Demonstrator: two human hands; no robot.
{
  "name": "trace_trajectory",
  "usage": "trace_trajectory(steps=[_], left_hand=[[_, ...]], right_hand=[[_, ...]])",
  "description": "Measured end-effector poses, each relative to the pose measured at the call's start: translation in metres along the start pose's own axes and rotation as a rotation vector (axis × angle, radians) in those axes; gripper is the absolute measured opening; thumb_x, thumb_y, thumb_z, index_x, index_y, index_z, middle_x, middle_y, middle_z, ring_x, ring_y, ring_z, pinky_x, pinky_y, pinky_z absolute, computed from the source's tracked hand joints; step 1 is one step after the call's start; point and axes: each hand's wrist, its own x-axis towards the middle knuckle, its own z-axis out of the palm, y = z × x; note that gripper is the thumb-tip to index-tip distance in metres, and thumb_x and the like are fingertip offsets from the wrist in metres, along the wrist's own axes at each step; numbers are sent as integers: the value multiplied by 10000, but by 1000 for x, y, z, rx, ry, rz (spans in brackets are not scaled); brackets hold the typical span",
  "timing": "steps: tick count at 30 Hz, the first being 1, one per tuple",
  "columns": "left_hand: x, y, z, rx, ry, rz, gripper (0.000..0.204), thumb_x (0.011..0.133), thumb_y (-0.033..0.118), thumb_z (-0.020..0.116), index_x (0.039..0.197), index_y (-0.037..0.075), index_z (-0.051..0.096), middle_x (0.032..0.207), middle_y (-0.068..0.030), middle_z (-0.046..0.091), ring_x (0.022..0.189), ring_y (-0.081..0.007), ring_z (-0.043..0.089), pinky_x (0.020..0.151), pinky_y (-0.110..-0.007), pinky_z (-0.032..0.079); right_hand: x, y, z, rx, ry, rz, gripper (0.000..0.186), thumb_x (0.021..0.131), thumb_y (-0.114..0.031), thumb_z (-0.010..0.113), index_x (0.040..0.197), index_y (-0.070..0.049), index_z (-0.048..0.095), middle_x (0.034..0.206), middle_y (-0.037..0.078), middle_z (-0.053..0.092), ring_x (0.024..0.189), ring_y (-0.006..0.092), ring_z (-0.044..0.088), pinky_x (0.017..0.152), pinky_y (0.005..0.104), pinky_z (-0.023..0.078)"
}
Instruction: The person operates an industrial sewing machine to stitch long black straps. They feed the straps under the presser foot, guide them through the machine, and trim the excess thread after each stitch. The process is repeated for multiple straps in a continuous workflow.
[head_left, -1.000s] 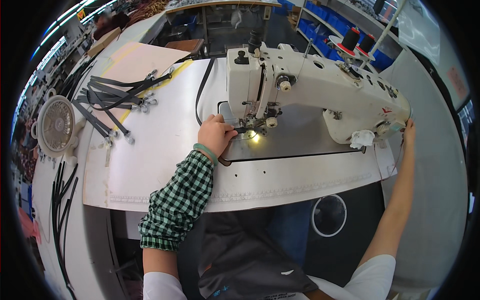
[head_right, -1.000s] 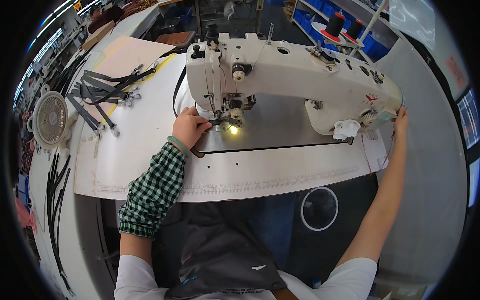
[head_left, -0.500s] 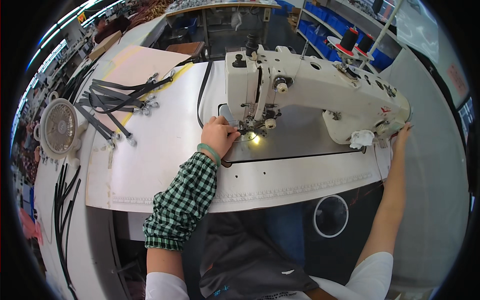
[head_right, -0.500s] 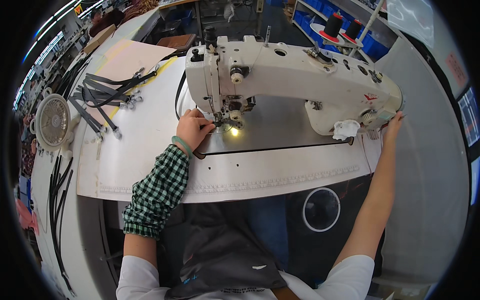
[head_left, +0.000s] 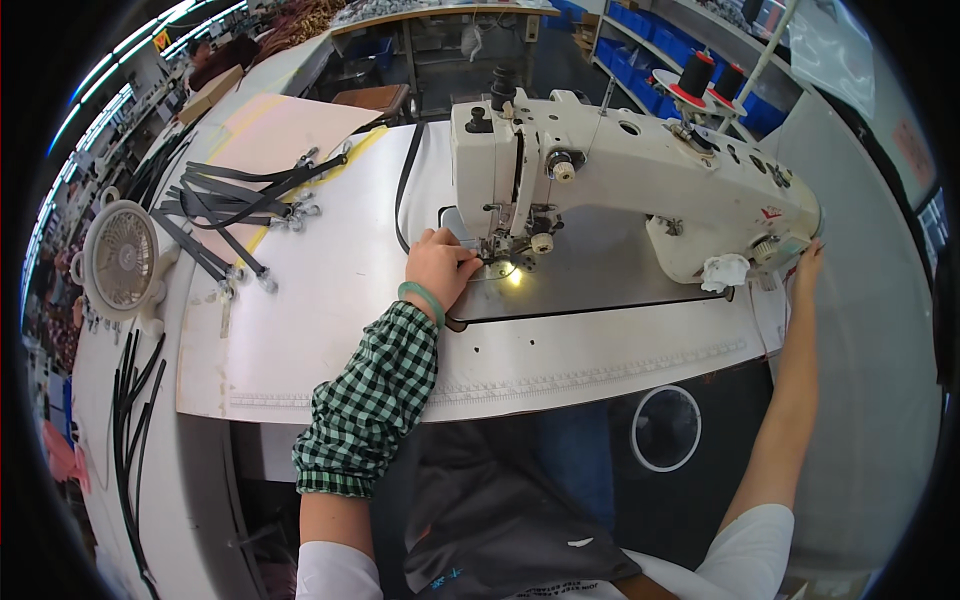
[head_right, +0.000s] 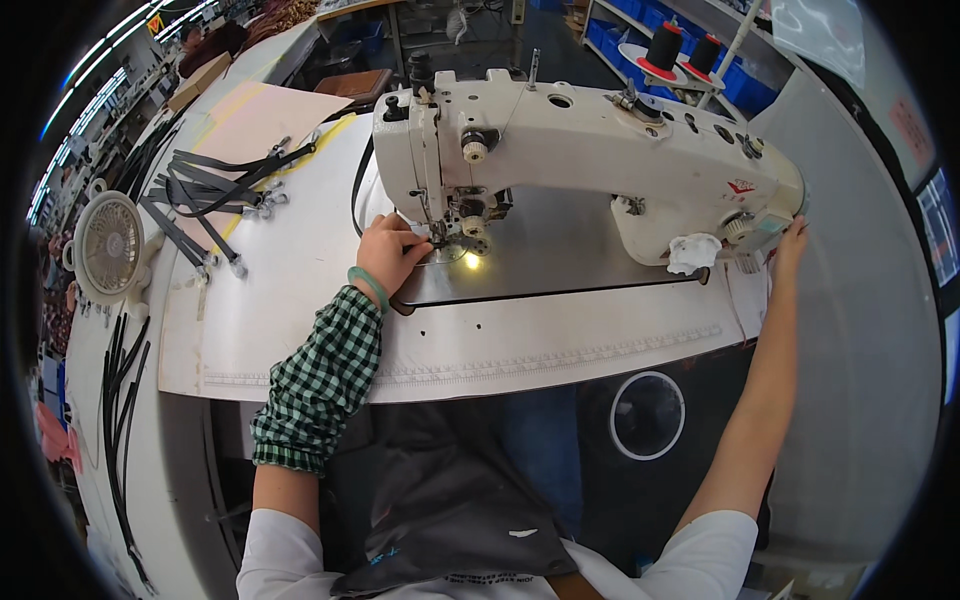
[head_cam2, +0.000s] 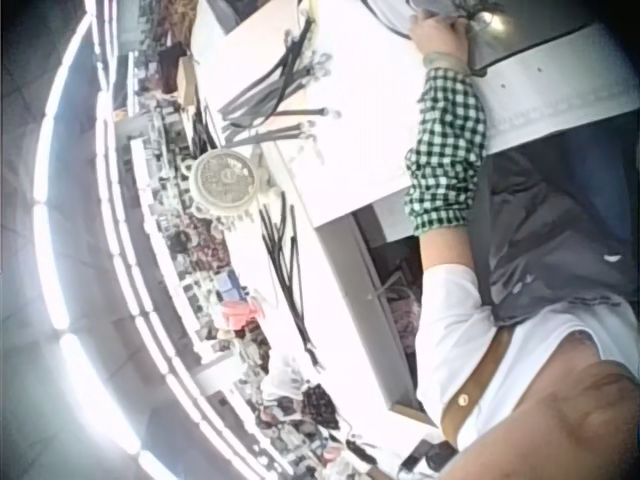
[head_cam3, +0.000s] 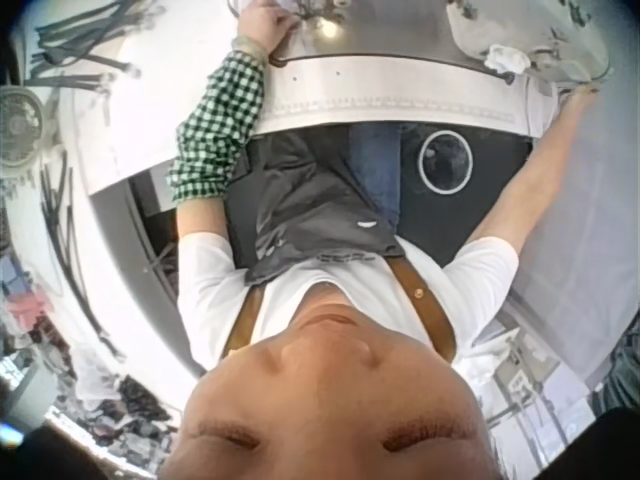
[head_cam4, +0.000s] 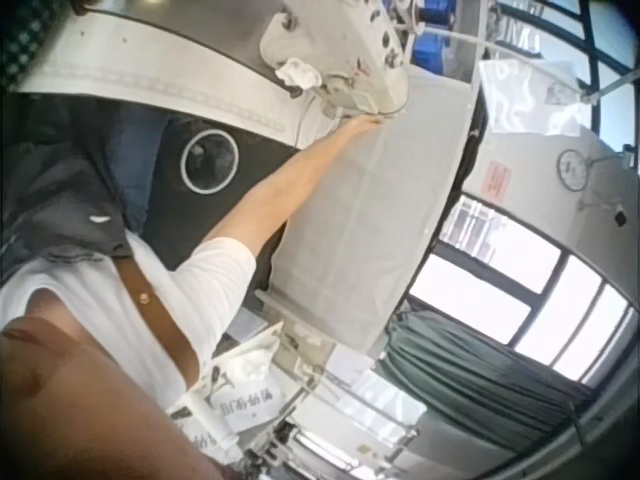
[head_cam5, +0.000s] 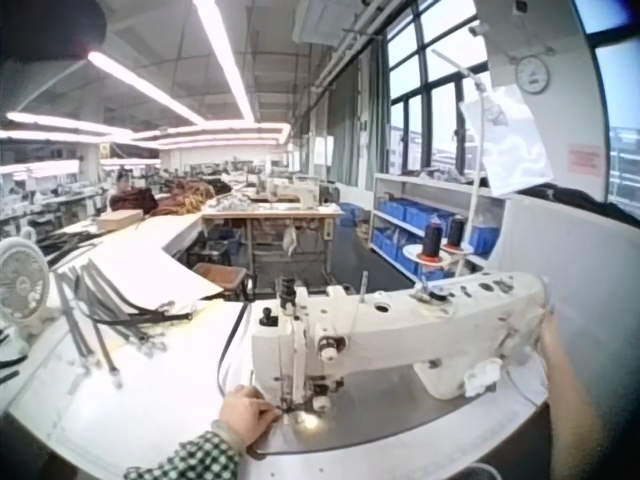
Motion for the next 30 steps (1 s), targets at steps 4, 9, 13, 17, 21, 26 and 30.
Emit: trace_trajectory(steps=[4, 9, 13, 17, 21, 26, 30], left_hand=[[-5, -4, -7, 46, 2, -31, 88, 658, 176, 672, 717, 113, 690, 743, -37, 559, 760, -223, 501, 688, -334, 426], [2, 1, 1, 1, -1, -16, 95, 656, 178, 671, 726, 117, 690, 756, -32, 558, 774, -219, 498, 695, -338, 420], [-2, -5, -2, 25, -5, -26, 103, 651, 181, 673, 734, 122, 690, 762, -30, 555, 784, -215, 496, 695, -339, 416], [-1, -3, 1, 33, -1, -14, 93, 650, 180, 671, 722, 123, 689, 761, -30, 554, 783, -214, 497, 692, -337, 415], [-2, -5, -1, 48, 14, -24, 84, 657, 180, 665, 712, 121, 688, 759, -30, 553, 781, -215, 497, 691, -337, 415], [-3, -6, -1, 66, 17, -33, 82, 662, 184, 660, 712, 125, 688, 762, -29, 553, 783, -213, 495, 693, -336, 414], [3, 1, 4, 41, 17, -16, 86, 669, 187, 656, 724, 131, 689, 775, -24, 552, 796, -209, 491, 709, -335, 408]], right_hand=[[1, -54, 17, -156, -47, 99, 512, 880, -431, 380, 1047, 36, 507, 965, 119, 566, 877, 204, 528, 765, 303, 404], [17, -26, -15, -95, -150, 137, 546, 878, -444, 370, 1067, 53, 493, 1000, 130, 561, 903, 207, 525, 772, 307, 402], [-20, -8, 11, -40, -73, 137, 566, 876, -452, 362, 1082, 59, 493, 981, 159, 575, 901, 238, 539, 797, 318, 397], [16, -32, -2, -300, 32, -117, 543, 877, -436, 366, 1077, 48, 505, 1014, 149, 570, 903, 249, 541, 814, 333, 393], [23, -68, -1, -377, -103, -73, 517, 880, -426, 370, 1077, 34, 503, 977, 126, 572, 839, 218, 549, 745, 321, 418], [3, -72, 9, -200, -183, 136, 507, 881, -424, 378, 1068, 33, 493, 932, 124, 575, 772, 194, 557, 660, 307, 445], [26, -31, -9, -140, -50, 80, 503, 880, -429, 385, 1027, 38, 502, 896, 138, 580, 759, 190, 554, 648, 310, 441]])
